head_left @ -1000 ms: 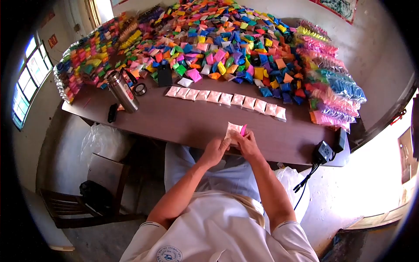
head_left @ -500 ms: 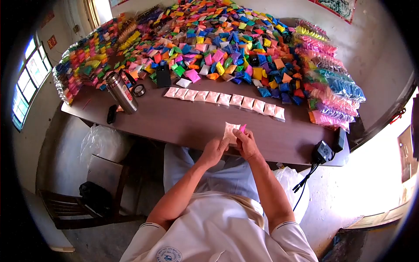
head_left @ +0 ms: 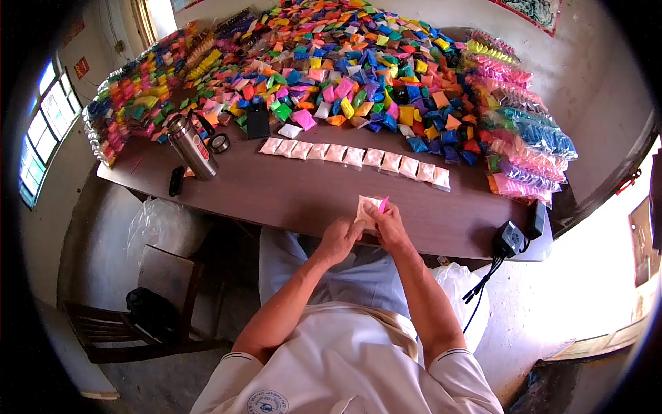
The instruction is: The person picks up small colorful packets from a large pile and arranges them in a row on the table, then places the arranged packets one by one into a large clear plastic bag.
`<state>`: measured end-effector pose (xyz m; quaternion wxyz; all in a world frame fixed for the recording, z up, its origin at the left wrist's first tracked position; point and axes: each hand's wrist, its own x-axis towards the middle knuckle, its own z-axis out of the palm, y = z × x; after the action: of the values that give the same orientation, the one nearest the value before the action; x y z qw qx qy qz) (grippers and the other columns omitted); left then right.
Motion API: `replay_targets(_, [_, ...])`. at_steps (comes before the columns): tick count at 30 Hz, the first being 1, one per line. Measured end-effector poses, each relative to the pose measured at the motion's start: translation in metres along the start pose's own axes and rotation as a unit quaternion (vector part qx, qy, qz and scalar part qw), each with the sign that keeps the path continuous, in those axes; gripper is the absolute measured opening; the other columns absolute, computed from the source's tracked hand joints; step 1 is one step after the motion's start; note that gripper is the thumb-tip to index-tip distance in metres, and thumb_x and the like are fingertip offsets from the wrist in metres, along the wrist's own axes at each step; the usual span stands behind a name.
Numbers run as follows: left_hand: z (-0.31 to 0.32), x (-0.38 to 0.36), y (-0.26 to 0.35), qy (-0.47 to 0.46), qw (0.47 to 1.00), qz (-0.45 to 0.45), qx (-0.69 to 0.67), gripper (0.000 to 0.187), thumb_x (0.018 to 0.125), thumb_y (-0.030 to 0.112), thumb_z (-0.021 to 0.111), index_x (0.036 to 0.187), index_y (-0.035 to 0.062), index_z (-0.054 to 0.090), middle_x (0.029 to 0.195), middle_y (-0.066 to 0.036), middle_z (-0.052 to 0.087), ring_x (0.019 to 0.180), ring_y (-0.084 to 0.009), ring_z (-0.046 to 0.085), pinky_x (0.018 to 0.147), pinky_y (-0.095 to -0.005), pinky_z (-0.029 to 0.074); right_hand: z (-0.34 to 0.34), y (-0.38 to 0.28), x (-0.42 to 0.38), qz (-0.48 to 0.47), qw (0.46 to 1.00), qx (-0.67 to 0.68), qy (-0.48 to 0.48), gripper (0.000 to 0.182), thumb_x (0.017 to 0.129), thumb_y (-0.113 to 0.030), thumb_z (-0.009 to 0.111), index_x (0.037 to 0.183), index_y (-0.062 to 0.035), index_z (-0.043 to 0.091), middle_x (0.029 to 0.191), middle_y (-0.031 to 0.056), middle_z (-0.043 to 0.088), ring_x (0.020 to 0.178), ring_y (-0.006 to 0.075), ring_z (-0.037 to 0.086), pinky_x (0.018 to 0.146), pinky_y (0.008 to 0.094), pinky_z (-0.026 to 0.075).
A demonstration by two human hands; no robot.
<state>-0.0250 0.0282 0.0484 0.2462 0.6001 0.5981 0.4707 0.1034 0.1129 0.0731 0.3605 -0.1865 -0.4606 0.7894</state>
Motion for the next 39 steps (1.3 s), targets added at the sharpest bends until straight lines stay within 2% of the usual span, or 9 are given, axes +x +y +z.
replay_targets(8, [0.000,0.000,0.003,-0.012,0.998,0.062,0.021,0.050,0.099,0.046,0.039,0.081,0.0025,0.055,0.070,-0.012,0.056,0.066,-0.0309,0.055,0.065,-0.0411,0.042,-0.021,0.023,0.007,-0.075,0.997,-0.023,-0.028,0.021,0.090,-0.021,0.066,0.091,-0.0006,0.064,0.079,0.0049,0.065,0.060,0.0131,0.061,0.048,0.0250,0.048])
replay_targets(11, [0.003,-0.002,-0.004,-0.002,0.999,0.036,0.009,0.051,0.099,0.047,0.038,0.080,0.0025,0.055,0.069,-0.012,0.055,0.066,-0.0303,0.054,0.065,-0.0403,0.043,-0.016,0.016,0.004,-0.066,0.996,-0.045,0.024,0.021,0.092,-0.023,0.063,0.086,-0.0028,0.064,0.070,0.0012,0.061,0.051,0.0100,0.054,0.041,0.0235,0.039])
replay_targets(13, [0.001,-0.001,-0.007,0.002,1.000,0.007,-0.002,0.051,0.099,0.047,0.038,0.079,0.0025,0.055,0.069,-0.012,0.055,0.066,-0.0295,0.054,0.066,-0.0395,0.043,-0.026,0.010,0.003,0.049,0.997,-0.058,0.029,0.028,0.094,-0.029,0.059,0.080,-0.0043,0.065,0.062,-0.0005,0.057,0.047,0.0073,0.046,0.041,0.0245,0.031])
replay_targets(14, [0.000,-0.001,-0.010,0.002,0.999,-0.015,-0.028,0.051,0.099,0.047,0.039,0.079,0.0025,0.055,0.069,-0.012,0.055,0.066,-0.0287,0.054,0.066,-0.0388,0.043,-0.028,0.012,0.003,0.049,0.997,-0.059,0.028,0.028,0.094,-0.029,0.059,0.080,-0.0043,0.065,0.062,-0.0005,0.057,0.047,0.0073,0.046,0.041,0.0245,0.031])
replay_targets(16, [-0.002,0.000,-0.007,0.002,0.998,-0.038,-0.054,0.051,0.099,0.047,0.039,0.078,0.0025,0.055,0.070,-0.012,0.055,0.067,-0.0279,0.054,0.066,-0.0382,0.043,-0.022,0.011,0.002,0.063,0.996,-0.051,0.046,0.027,0.095,-0.029,0.058,0.076,-0.0099,0.060,0.056,-0.0058,0.047,0.039,0.0047,0.034,0.036,0.0216,0.022])
replay_targets(25, [-0.003,-0.001,0.000,-0.003,0.999,-0.025,-0.028,0.053,0.098,0.049,0.040,0.076,0.0024,0.054,0.069,-0.012,0.053,0.066,-0.0268,0.053,0.066,-0.0375,0.042,-0.017,0.016,0.005,0.020,0.991,-0.079,0.105,0.024,0.093,-0.024,0.061,0.074,-0.0101,0.060,0.056,-0.0058,0.047,0.042,0.0045,0.035,0.038,0.0221,0.025])
replay_targets(33, [-0.003,0.000,-0.002,-0.007,0.999,-0.032,-0.034,0.060,0.096,0.055,0.036,0.073,0.0028,0.052,0.070,-0.013,0.053,0.067,-0.0277,0.053,0.066,-0.0379,0.042,-0.022,0.020,0.006,0.017,0.994,-0.054,0.097,0.030,0.094,-0.029,0.059,0.070,-0.0107,0.057,0.056,-0.0055,0.046,0.043,0.0052,0.035,0.039,0.0226,0.024])
replay_targets(37, [-0.002,-0.001,-0.006,-0.009,0.999,-0.019,-0.025,0.060,0.096,0.055,0.036,0.073,0.0029,0.053,0.069,-0.013,0.053,0.067,-0.0283,0.053,0.066,-0.0383,0.041,-0.026,0.028,0.011,-0.025,0.991,-0.083,0.101,0.034,0.095,-0.032,0.058,0.069,-0.0106,0.057,0.056,-0.0050,0.046,0.043,0.0055,0.036,0.039,0.0230,0.024])
replay_targets(39, [-0.002,-0.001,-0.005,-0.001,0.999,-0.023,-0.034,0.057,0.097,0.052,0.037,0.074,0.0030,0.053,0.068,-0.013,0.053,0.066,-0.0290,0.054,0.065,-0.0390,0.042,-0.025,0.019,0.005,-0.003,0.994,-0.072,0.087,0.031,0.094,-0.030,0.059,0.072,-0.0092,0.059,0.058,-0.0045,0.049,0.045,0.0054,0.039,0.040,0.0227,0.027])
